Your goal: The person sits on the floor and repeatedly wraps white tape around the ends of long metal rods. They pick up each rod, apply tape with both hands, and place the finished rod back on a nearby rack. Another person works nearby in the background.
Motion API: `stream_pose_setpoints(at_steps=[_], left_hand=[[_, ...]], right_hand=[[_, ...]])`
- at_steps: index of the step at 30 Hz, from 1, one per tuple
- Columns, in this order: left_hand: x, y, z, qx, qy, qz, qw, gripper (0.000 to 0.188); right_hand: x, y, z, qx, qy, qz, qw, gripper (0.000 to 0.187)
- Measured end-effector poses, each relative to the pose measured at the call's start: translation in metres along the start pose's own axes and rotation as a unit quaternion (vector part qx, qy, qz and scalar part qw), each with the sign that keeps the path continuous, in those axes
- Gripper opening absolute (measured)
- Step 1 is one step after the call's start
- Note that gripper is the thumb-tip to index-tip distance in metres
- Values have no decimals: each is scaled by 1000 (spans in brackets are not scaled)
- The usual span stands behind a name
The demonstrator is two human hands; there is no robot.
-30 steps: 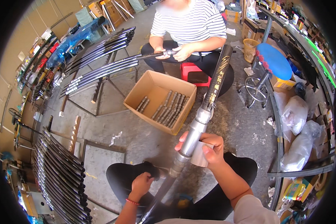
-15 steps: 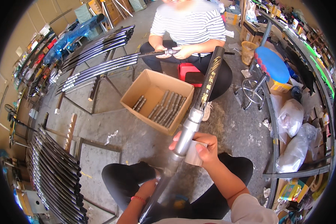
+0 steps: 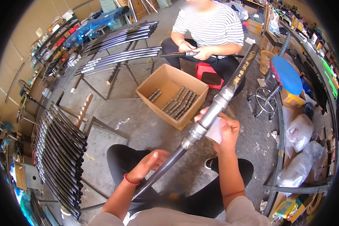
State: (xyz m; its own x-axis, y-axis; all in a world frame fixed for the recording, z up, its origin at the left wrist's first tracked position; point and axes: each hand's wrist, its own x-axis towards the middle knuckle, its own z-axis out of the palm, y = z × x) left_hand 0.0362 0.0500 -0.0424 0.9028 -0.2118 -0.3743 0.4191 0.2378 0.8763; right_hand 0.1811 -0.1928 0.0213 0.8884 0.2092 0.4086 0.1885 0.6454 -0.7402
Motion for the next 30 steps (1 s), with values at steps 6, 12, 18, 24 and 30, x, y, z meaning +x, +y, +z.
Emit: stream_pose_setpoints(at_steps=[6,12,18,24,30], left_hand=[[-23,61,89,510,101,147,841,43],[-27,62,108,478,148,210,840,34],[-36,87,117,-34,-105,13,994,34],[-9,66,104,-391,-337,-137,846,43],[-15,73,125,470,125,189,853,32]], right_hand=[[-2,-16,10,18,-21,-34,999,53],[-10,-18,12,19,-38,-87,995,41],[-9,-20,7,136,-158,-101,973,40],[-17,-28,15,61,-69,-73,993,66],[-18,-14,3,54,4,-94,994,42]])
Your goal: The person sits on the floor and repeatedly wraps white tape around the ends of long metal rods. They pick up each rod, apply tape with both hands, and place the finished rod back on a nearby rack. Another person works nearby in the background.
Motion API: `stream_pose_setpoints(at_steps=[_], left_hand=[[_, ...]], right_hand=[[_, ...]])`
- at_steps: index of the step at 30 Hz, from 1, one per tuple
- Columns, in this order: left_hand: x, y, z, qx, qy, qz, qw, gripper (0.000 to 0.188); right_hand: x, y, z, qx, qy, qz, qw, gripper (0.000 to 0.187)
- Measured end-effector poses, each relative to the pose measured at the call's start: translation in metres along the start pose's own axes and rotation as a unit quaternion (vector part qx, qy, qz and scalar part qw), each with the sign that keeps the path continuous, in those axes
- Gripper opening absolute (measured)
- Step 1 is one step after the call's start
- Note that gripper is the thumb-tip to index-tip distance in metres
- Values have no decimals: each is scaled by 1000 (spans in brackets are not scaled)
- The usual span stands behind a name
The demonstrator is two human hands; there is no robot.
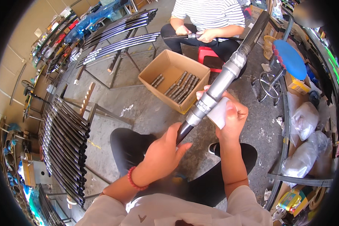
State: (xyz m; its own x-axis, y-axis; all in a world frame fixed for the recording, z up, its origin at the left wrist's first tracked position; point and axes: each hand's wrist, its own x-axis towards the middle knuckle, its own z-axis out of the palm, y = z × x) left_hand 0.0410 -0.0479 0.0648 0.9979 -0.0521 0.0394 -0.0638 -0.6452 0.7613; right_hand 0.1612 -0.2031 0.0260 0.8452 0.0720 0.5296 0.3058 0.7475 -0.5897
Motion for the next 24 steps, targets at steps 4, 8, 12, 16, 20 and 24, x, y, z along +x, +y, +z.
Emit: stream_pose_setpoints(at_steps=[4,8,12,16,20,24], left_hand=[[12,-1,-9,-335,-149,-85,927,35],[3,-11,-6,-785,-417,-174,423,52],[16,2,-11,-630,-267,-153,713,50],[16,-4,0,-169,-54,-32,984,38],[18,-1,-10,-349,-160,-111,916,37],[15,-2,-10,-547,-240,-129,792,47]], right_hand=[[0,-3,3,30,-30,5,999,53],[3,-12,16,86,-142,29,986,71],[8,-9,7,45,-65,48,996,58],[3,-1,0,-55,14,49,997,44],[2,-3,7,14,-27,55,998,58],[0,-1,16,95,-82,29,992,68]])
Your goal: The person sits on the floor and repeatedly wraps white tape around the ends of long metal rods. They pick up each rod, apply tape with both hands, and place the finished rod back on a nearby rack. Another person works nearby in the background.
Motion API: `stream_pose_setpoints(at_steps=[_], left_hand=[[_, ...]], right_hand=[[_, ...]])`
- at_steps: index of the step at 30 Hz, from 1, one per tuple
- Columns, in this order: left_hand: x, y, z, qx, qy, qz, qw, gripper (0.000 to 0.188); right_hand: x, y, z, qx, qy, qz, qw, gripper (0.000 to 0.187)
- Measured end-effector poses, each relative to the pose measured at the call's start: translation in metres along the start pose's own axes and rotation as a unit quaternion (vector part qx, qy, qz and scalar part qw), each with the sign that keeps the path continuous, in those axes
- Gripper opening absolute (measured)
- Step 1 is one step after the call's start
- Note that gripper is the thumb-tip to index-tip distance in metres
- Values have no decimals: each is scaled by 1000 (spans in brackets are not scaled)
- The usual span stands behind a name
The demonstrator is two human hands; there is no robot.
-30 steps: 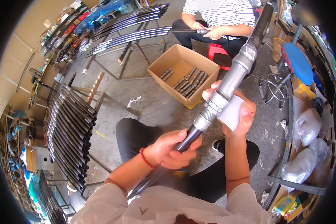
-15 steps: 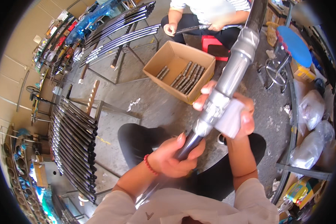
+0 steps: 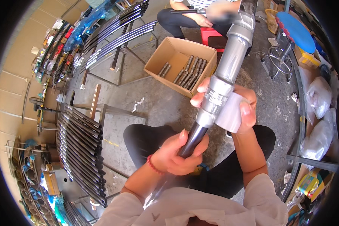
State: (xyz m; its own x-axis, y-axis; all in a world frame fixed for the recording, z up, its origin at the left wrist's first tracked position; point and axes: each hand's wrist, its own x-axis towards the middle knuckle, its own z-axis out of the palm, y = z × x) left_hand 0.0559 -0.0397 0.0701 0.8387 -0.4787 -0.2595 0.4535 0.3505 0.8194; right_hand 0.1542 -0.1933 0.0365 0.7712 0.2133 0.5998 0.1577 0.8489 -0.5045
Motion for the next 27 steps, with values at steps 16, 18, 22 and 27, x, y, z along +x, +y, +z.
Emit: stream_pose_setpoints(at_steps=[16,18,22,27], left_hand=[[0,7,5,46,24,18,998,45],[5,-8,-1,242,116,98,958,44],[-1,5,-9,79,10,-21,997,44],[3,-14,-16,-366,-251,-118,888,50]], right_hand=[[1,-18,-3,-120,20,60,991,69],[2,-10,-10,-181,79,28,980,58],[-2,-4,-7,-121,73,23,990,65],[0,-8,2,-82,13,9,997,69]])
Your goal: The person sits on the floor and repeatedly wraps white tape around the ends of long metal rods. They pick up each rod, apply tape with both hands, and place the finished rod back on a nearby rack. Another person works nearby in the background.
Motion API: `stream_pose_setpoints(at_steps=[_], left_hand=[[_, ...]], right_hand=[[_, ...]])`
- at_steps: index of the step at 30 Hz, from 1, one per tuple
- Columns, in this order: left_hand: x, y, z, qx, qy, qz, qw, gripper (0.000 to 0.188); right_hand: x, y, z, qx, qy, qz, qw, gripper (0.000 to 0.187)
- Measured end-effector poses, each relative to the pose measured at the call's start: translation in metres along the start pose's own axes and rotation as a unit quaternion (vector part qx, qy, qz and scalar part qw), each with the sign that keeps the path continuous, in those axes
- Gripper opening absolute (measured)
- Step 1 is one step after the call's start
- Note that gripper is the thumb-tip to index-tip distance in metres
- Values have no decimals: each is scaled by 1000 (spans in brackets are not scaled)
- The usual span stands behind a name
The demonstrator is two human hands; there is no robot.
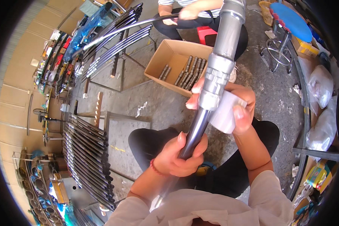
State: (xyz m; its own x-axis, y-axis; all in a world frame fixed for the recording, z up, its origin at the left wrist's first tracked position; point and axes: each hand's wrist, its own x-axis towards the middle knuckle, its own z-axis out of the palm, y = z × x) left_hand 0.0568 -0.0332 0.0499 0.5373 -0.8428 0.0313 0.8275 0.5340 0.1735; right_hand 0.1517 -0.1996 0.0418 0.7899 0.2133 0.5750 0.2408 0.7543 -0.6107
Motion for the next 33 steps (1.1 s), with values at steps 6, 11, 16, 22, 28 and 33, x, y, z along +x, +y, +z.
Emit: stream_pose_setpoints(at_steps=[6,11,16,22,28,33], left_hand=[[11,-3,13,720,403,162,542,38],[-2,1,5,-27,11,1,1000,54],[7,-7,15,569,346,193,720,44],[-11,8,14,186,186,20,965,47],[1,-13,14,410,344,153,831,40],[-7,-12,8,676,409,131,599,35]], right_hand=[[0,14,-22,-65,64,-28,995,45],[3,10,-9,61,-42,-4,997,70],[4,-2,-13,-71,36,30,996,62],[4,15,-16,-9,4,-41,999,45],[8,2,-17,-49,0,0,999,40],[5,11,-20,-113,-2,-79,990,31]])
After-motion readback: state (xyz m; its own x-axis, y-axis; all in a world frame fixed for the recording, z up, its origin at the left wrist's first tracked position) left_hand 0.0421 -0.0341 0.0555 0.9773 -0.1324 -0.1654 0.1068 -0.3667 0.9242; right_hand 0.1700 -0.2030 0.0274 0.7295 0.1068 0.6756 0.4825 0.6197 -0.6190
